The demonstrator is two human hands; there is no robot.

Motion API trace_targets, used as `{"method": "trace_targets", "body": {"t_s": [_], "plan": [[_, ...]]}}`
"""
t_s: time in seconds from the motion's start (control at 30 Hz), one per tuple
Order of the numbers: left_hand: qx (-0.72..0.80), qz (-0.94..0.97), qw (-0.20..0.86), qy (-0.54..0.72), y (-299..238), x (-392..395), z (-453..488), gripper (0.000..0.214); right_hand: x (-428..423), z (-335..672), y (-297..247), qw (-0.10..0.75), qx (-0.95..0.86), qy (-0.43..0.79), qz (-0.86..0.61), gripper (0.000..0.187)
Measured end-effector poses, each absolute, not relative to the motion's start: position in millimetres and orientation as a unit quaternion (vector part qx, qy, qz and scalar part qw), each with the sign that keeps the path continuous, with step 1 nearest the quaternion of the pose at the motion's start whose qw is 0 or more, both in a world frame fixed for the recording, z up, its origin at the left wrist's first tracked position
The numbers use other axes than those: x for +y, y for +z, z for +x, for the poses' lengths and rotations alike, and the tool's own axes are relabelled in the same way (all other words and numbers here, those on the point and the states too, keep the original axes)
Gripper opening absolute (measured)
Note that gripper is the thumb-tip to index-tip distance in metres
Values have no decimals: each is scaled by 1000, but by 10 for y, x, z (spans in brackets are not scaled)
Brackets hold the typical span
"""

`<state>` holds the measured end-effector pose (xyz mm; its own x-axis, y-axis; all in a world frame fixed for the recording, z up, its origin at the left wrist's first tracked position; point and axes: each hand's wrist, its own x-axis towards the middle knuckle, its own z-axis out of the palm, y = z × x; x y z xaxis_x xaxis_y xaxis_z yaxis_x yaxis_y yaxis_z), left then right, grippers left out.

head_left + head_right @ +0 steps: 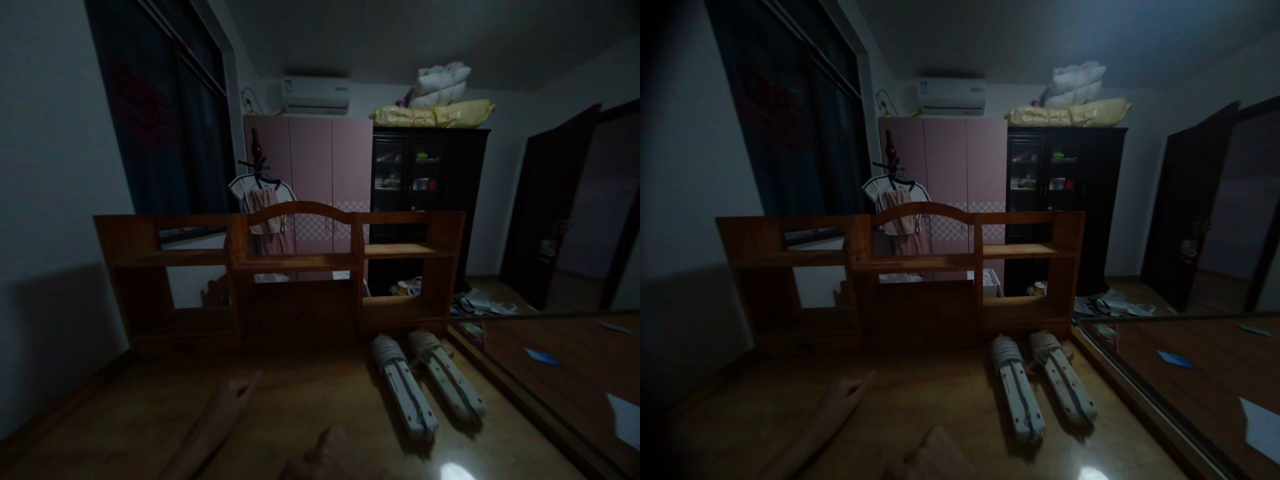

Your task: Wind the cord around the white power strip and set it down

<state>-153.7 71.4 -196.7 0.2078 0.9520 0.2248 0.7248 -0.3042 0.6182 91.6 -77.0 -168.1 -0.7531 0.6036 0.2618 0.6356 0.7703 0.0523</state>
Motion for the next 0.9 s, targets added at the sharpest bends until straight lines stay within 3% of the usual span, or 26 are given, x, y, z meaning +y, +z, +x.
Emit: {"method": "trace_targets", "body": {"t_s": [0.67,0.77,0.9], "plan": [[558,743,204,308,-1774,455,-1420,58,-776,942,-1909,123,-918,-66,-371,14],[560,736,200,324,-1755,432,-1416,59,-820,941,-1842,141,-910,-53,-387,20],[573,724,190,335,-1732,435,-1406,59,-877,922,-1693,162,-901,-21,-402,43]]}}
